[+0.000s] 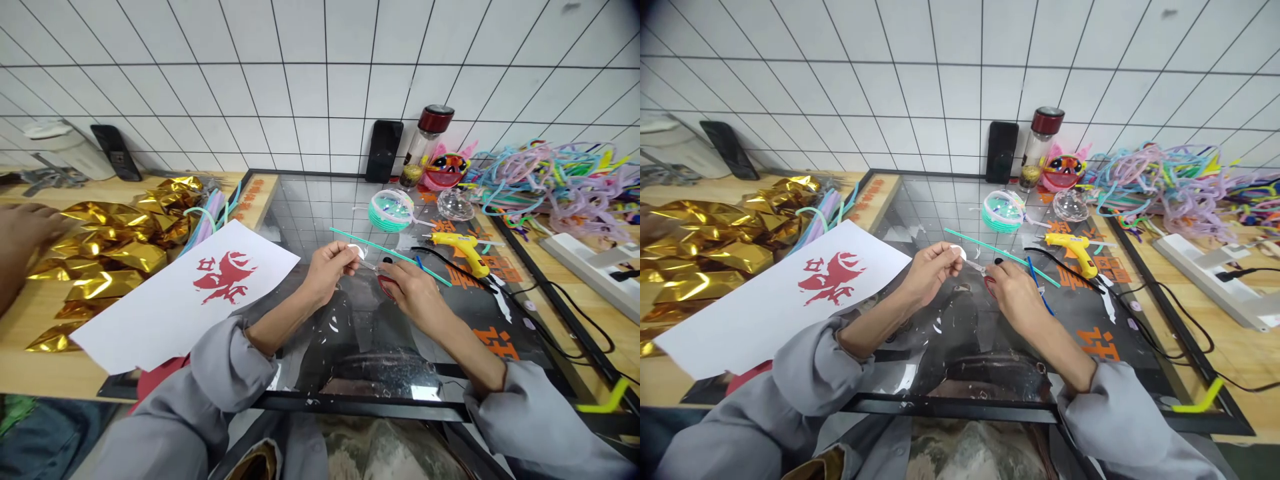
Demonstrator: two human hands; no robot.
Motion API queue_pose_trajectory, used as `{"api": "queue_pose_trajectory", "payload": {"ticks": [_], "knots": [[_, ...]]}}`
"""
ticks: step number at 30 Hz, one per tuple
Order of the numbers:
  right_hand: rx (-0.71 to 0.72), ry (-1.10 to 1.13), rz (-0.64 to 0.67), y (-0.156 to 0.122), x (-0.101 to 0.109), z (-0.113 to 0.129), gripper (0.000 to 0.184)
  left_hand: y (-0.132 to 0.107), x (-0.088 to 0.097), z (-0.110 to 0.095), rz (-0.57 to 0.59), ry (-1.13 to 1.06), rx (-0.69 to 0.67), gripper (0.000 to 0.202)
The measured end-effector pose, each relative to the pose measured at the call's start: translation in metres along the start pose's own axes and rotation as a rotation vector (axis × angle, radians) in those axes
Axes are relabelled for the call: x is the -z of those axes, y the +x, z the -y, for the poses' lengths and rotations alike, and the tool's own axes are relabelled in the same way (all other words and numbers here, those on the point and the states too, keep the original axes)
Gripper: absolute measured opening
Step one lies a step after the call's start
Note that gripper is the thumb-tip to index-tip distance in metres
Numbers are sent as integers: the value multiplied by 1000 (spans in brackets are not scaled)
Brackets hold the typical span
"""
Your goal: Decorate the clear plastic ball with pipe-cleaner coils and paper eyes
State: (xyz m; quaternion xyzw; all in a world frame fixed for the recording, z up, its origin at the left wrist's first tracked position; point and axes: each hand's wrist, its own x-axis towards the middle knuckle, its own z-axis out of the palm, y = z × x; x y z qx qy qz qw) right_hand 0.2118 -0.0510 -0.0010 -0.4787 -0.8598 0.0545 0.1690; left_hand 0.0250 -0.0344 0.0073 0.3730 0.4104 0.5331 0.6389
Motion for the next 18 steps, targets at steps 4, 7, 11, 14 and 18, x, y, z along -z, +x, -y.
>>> {"api": "queue_pose_trajectory", "payload": {"ticks": [4, 7, 11, 14, 18], "knots": [[42, -210, 26, 31, 4, 5, 28, 5, 1, -1, -42, -56, -67, 28], [40, -234, 55, 46, 8, -2, 23, 7, 3, 1, -66, -69, -90, 29], [-101, 68, -26, 40, 11, -20, 24, 10, 7, 5, -93, -6, -135, 26], [-240, 26, -142, 29, 17, -33, 24, 15, 6, 6, -99, 268, -284, 19], [-287, -124, -93, 25, 25, -41, 26, 28, -4, 6, 114, 710, -332, 9]]}}
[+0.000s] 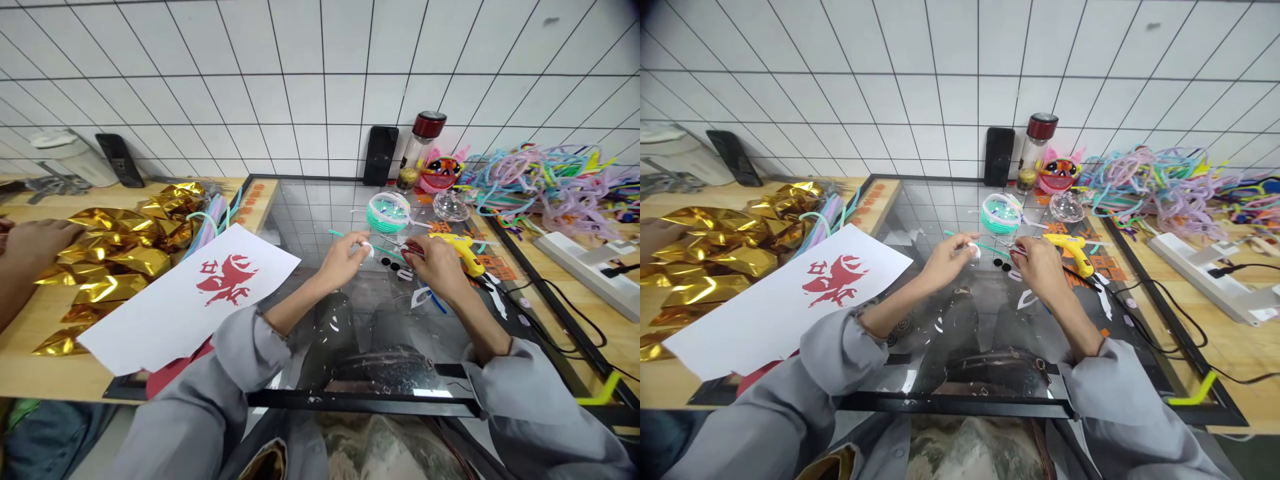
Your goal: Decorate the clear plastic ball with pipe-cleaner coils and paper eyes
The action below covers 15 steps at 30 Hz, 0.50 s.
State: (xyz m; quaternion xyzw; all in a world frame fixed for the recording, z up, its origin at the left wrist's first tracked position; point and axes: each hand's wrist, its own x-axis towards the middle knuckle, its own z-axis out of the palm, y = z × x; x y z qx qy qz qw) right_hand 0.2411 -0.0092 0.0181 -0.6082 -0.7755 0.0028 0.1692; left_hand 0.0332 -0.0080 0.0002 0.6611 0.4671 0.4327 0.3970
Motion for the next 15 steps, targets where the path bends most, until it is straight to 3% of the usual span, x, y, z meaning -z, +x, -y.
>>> {"api": "queue_pose_trajectory", "payload": {"ticks": [3, 6, 10, 15], "knots": [[-14, 2, 42, 3, 4, -2, 30, 12, -9, 1, 200, 217, -51, 9], [-43, 39, 87, 5, 6, -3, 31, 21, -15, 3, 324, 394, -31, 12], [-9, 65, 134, 8, 6, -6, 28, 18, -12, 4, 390, 456, -29, 14], [159, 65, 163, 19, -12, -1, 25, -3, -5, 4, 451, 419, -112, 12]]}}
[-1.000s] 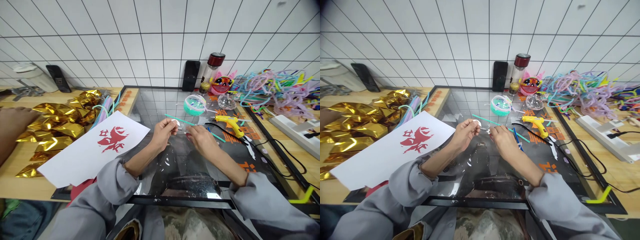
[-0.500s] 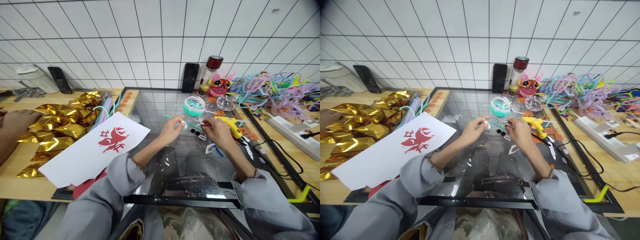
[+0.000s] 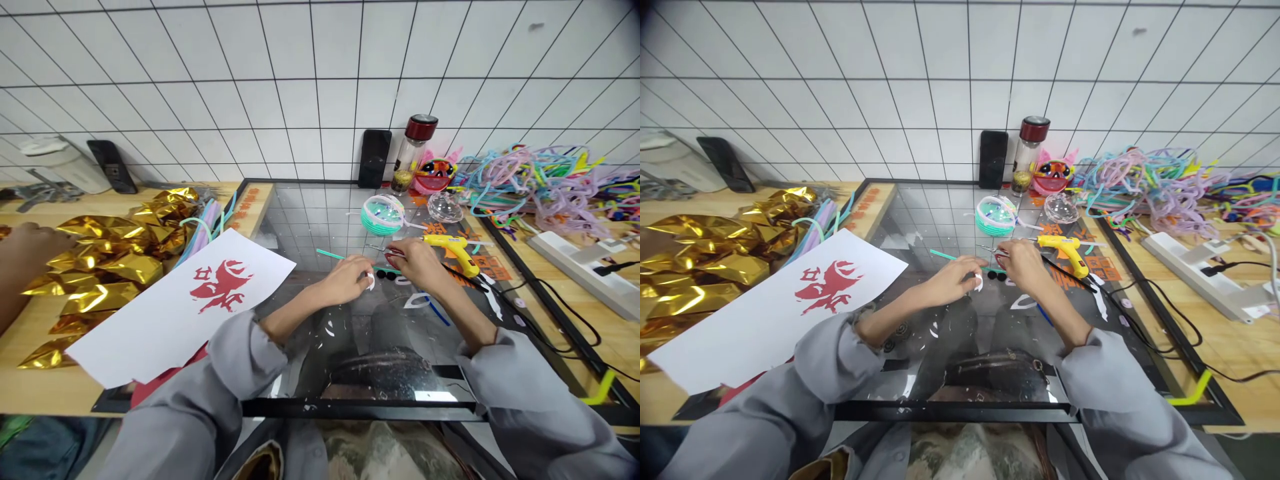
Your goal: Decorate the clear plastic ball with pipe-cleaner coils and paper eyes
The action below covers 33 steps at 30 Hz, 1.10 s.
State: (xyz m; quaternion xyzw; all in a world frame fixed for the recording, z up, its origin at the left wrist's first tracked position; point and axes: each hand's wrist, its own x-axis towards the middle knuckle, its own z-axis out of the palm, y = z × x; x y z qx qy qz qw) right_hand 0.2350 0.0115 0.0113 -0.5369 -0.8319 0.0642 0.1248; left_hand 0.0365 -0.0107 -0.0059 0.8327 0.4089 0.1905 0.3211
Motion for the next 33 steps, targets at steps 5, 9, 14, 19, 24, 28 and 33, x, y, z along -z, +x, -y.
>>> {"api": "queue_pose_trajectory", "payload": {"ticks": [5, 9, 14, 19, 24, 28, 33], "knots": [[135, 85, -32, 16, -26, 7, 26, -14, 6, -7, -35, -78, -26, 9], [193, 153, -32, 16, -31, 4, 25, -7, 24, -9, -201, -280, 17, 10], [-178, 394, -286, 15, -8, -14, 22, 32, 51, 4, -559, -740, 221, 10], [-740, 987, -296, 36, 20, -25, 38, 71, 62, 14, -629, -976, 367, 13], [-874, 1108, -98, 56, 21, -20, 54, 90, 58, 18, -601, -997, 452, 13], [-839, 1142, -51, 59, 11, -16, 52, 92, 56, 17, -553, -1022, 459, 12], [-797, 1190, -66, 53, 7, -15, 51, 84, 53, 12, -512, -1105, 420, 11]]}}
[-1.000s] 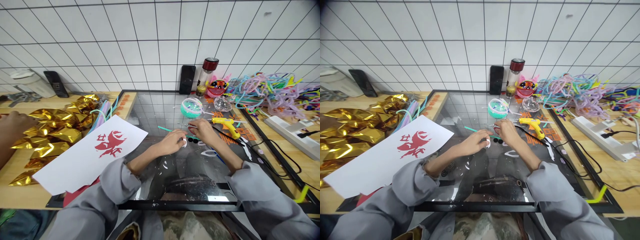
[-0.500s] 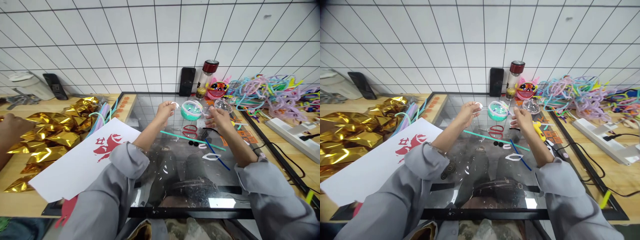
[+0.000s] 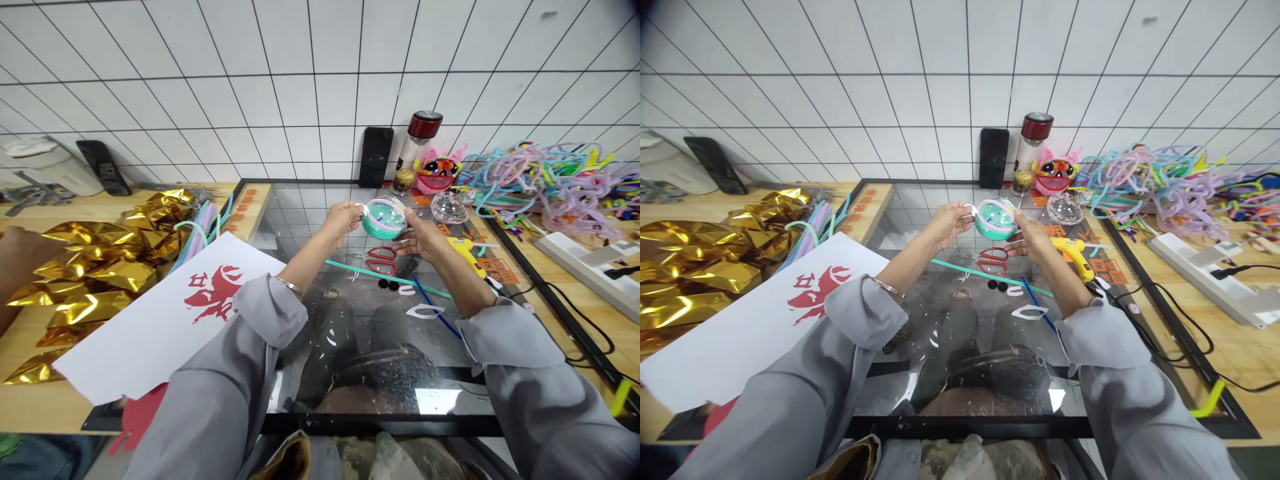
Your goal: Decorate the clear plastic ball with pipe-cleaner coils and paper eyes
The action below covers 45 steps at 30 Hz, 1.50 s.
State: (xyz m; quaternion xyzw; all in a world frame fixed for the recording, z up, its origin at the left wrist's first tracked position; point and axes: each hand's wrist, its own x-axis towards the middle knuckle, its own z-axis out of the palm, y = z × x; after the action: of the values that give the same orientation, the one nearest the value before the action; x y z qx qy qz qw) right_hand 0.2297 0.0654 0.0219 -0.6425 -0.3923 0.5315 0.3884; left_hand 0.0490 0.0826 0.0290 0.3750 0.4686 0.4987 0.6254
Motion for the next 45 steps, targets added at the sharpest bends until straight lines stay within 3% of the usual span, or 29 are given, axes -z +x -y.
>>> {"api": "queue_pose_trajectory", "payload": {"ticks": [7, 14, 19, 28, 38, 45], "knots": [[250, 64, 92, -35, 12, -12, 42, -39, 14, 12, 124, -160, -46, 12], [386, 19, 85, -60, 15, -37, 60, -74, 26, 35, 152, -238, -20, 11], [409, 58, 120, -61, 16, -52, 60, -77, 26, 45, 140, -213, -5, 9], [596, -81, 116, -59, 24, -62, 60, -77, 27, 56, 125, -160, -67, 11], [607, -93, 137, -59, 28, -62, 65, -79, 26, 63, 141, -131, -54, 15], [651, -134, 157, -53, 27, -63, 59, -75, 24, 66, 80, -143, -100, 16]]}}
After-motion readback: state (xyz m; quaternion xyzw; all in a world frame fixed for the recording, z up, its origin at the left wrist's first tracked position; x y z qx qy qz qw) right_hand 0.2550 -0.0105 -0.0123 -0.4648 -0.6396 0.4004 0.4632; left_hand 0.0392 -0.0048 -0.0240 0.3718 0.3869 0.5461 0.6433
